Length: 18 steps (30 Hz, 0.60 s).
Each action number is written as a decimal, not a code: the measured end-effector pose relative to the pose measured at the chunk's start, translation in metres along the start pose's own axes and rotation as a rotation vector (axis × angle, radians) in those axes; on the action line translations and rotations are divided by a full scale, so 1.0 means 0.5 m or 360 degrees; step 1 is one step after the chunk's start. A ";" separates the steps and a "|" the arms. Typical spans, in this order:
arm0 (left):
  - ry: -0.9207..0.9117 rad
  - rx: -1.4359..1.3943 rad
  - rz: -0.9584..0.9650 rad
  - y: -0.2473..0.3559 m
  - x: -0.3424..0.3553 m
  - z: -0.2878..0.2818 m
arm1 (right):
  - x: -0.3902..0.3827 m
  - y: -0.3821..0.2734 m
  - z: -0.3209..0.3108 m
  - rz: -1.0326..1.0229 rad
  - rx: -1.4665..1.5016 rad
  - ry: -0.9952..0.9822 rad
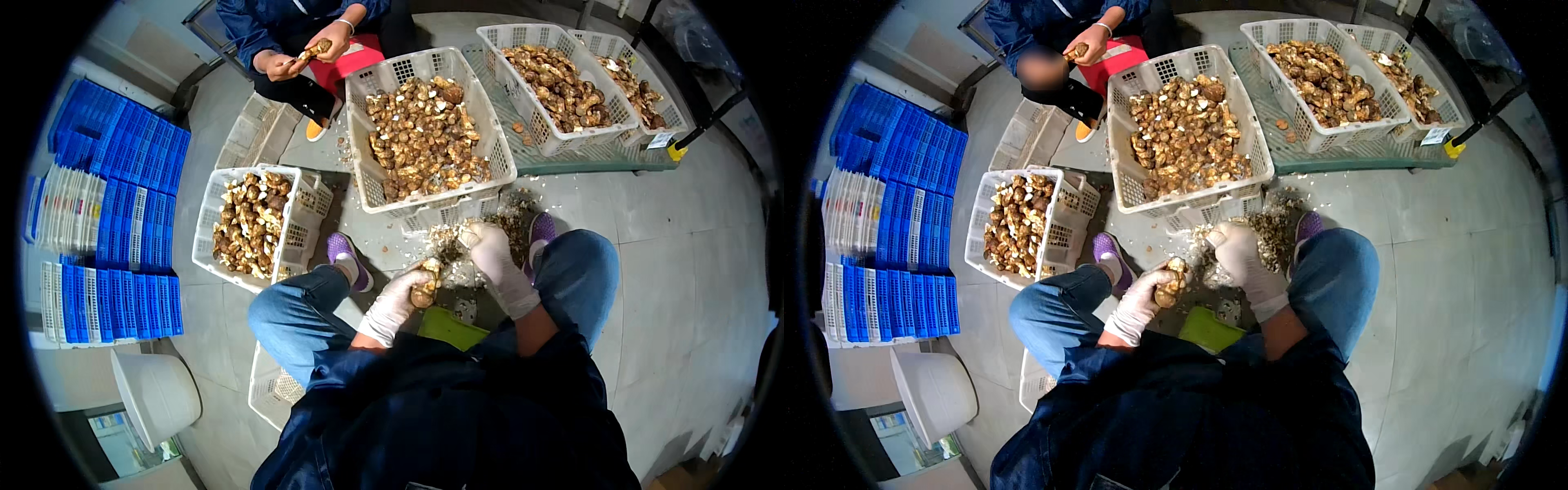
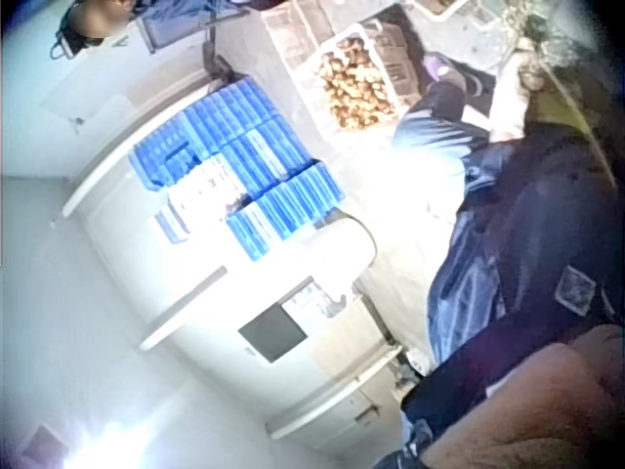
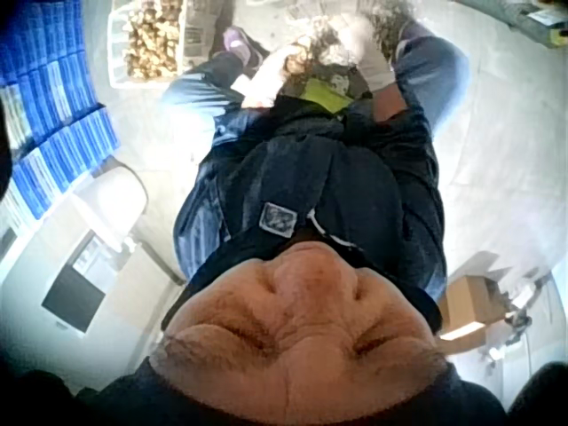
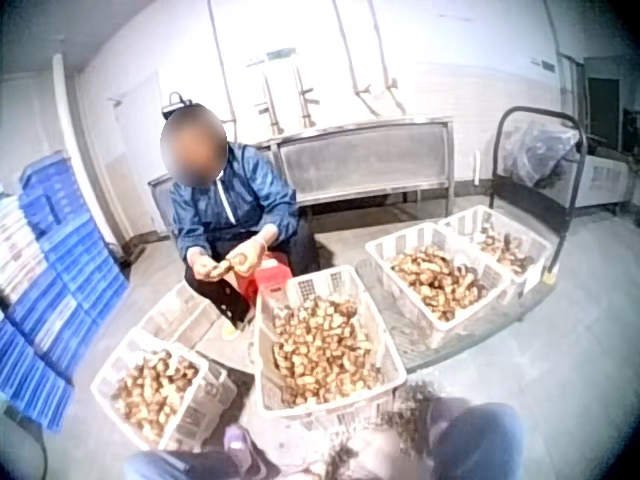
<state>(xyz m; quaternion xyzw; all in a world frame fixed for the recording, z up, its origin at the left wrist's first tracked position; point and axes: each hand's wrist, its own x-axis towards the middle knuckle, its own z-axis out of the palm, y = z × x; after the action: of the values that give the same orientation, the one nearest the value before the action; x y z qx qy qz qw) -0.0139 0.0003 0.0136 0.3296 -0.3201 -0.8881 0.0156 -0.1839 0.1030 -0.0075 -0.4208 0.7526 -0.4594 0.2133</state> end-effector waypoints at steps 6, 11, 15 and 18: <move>-0.0057 -0.0090 -0.0059 0.003 -0.001 -0.051 | -0.009 0.013 0.005 0.0051 -0.0313 0.0079; -0.0224 -0.0365 0.0015 -0.010 0.028 -0.068 | -0.019 -0.116 -0.024 0.0299 0.0241 -0.0119; -0.0119 -0.0203 0.0012 0.011 0.001 0.006 | -0.029 -0.123 0.004 0.0505 0.0335 -0.0071; 0.0069 0.0580 0.0358 -0.003 -0.007 0.042 | -0.030 -0.087 0.032 -0.0030 0.0134 0.0056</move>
<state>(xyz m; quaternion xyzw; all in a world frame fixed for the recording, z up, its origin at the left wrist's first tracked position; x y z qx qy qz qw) -0.0235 0.0139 0.0269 0.3082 -0.5098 -0.8008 0.0615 -0.1451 0.0974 0.0217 -0.4103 0.7323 -0.4999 0.2132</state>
